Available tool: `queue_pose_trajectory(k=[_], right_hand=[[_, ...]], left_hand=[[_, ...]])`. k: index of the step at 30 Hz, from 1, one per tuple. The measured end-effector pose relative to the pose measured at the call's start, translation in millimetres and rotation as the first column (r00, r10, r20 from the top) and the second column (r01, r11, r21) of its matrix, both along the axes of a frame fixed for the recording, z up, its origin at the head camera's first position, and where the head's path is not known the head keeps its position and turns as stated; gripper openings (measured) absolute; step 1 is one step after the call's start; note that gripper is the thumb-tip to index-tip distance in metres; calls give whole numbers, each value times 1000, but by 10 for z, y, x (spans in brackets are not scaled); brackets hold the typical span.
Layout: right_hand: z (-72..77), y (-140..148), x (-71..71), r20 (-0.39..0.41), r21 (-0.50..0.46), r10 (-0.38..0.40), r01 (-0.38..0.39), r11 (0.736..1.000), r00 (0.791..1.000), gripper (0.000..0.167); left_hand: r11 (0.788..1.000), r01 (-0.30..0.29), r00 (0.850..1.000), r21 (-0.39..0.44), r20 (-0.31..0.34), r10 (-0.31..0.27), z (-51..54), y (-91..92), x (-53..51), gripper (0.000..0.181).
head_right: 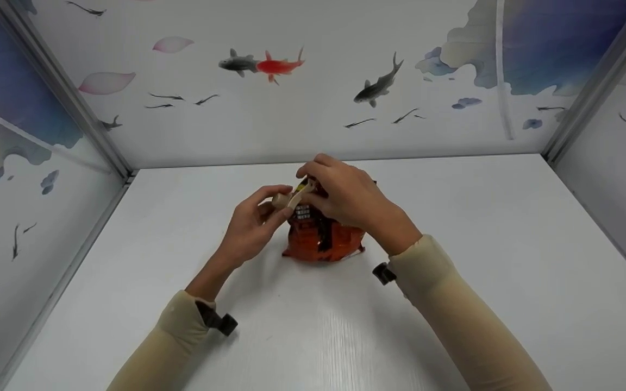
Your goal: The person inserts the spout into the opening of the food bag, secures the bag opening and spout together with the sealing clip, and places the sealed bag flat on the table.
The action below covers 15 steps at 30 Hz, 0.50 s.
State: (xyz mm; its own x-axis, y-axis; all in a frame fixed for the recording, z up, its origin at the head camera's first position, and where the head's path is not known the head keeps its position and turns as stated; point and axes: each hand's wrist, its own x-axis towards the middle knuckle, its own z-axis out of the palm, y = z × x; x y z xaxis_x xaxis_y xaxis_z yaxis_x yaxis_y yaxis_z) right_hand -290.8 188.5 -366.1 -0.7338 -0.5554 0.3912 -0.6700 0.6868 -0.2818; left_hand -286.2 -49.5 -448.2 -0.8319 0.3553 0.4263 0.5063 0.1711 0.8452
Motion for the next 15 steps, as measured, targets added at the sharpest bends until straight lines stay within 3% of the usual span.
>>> queue_pose_trajectory(k=[9,15], right_hand=[[-56,33,-15,94,1,-40,40,999,995,32],[-56,27,-8,71,-7,-50,51,999,996,23]], left_hand=[[1000,-3,999,-23,-36,2,-3,-1,1,38],[1000,-18,999,-18,-40,17,-27,-21,-25,42]])
